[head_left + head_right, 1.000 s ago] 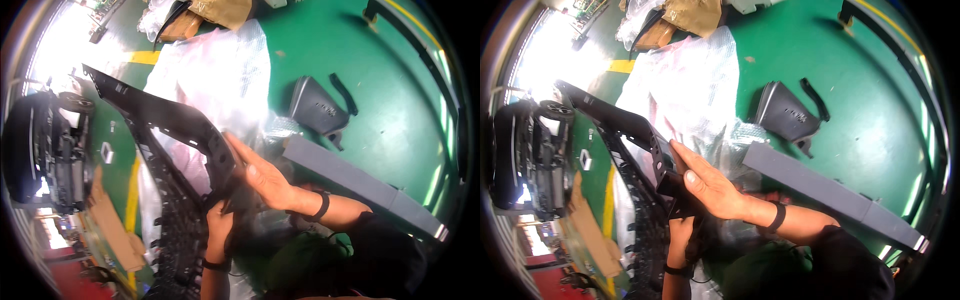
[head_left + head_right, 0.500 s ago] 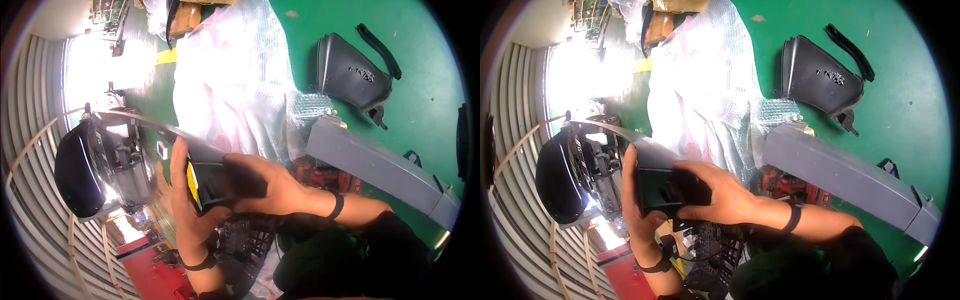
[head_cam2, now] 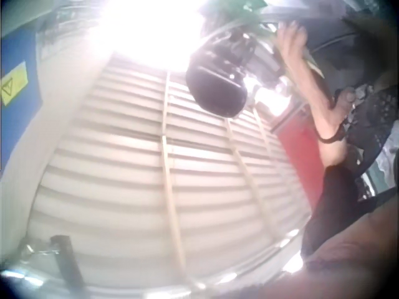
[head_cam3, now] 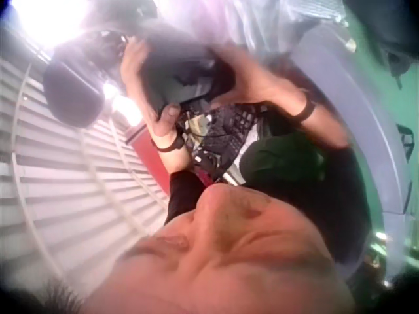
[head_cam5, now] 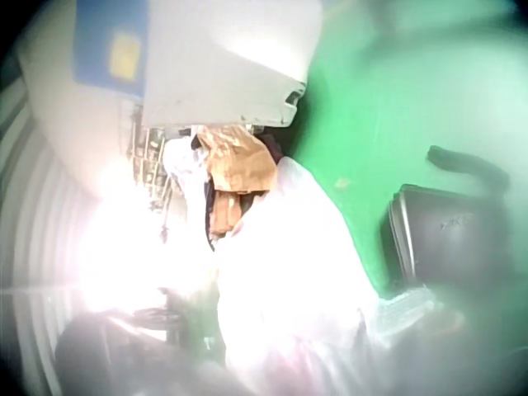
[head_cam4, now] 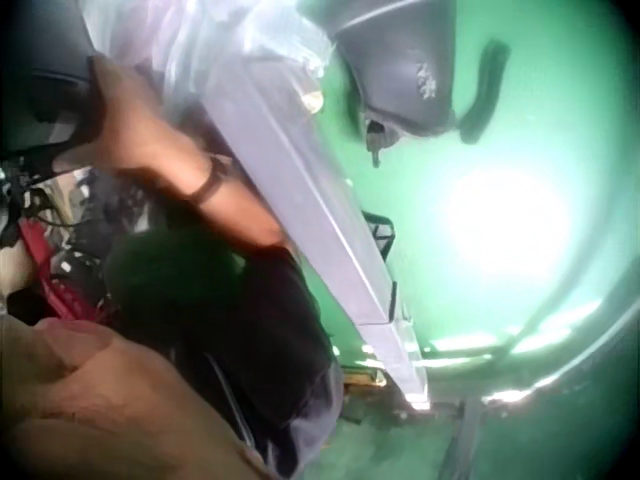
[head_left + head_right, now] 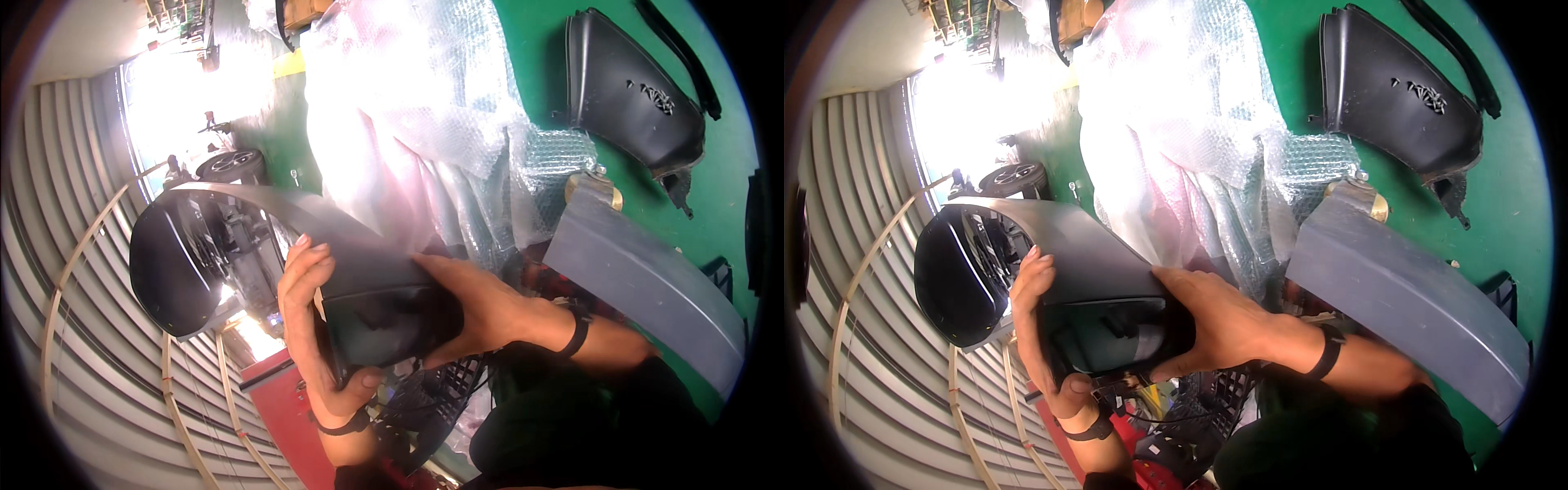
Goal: The person attaches a plastic component to a car bumper using a power drill to drive screws and then snaps a side trim piece into place.
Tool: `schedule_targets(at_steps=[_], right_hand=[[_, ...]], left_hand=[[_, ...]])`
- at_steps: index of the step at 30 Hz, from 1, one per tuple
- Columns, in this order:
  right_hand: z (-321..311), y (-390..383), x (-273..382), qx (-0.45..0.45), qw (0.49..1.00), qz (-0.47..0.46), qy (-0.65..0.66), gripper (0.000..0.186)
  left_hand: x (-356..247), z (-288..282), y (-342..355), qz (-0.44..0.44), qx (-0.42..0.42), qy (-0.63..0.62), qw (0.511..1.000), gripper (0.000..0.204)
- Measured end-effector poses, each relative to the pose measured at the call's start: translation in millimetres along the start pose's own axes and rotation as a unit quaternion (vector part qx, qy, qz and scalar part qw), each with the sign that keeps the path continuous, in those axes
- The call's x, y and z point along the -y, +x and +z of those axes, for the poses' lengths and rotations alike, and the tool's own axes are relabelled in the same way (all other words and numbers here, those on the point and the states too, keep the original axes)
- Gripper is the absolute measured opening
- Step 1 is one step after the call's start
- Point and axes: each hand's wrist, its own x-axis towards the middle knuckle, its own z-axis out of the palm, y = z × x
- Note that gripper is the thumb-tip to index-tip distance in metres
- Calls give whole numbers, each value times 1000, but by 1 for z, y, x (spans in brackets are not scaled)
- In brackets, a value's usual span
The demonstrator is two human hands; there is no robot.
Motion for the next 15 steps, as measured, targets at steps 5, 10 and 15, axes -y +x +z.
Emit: schedule_targets(at_steps=[5, 10, 15], right_hand=[[1, -3, -2, -20, 999, -31, 7, 119], [-2, -2, -4, -4, 1000, -15, 9, 118], [4, -15, -2, -51, 997, 4, -65, 110]], left_hand=[[-6, 10, 1, -19, -74, -80, 994, 91], [3, 4, 0, -1, -63, -83, 995, 89], [0, 22, -2, -2, -83, -62, 995, 96]])
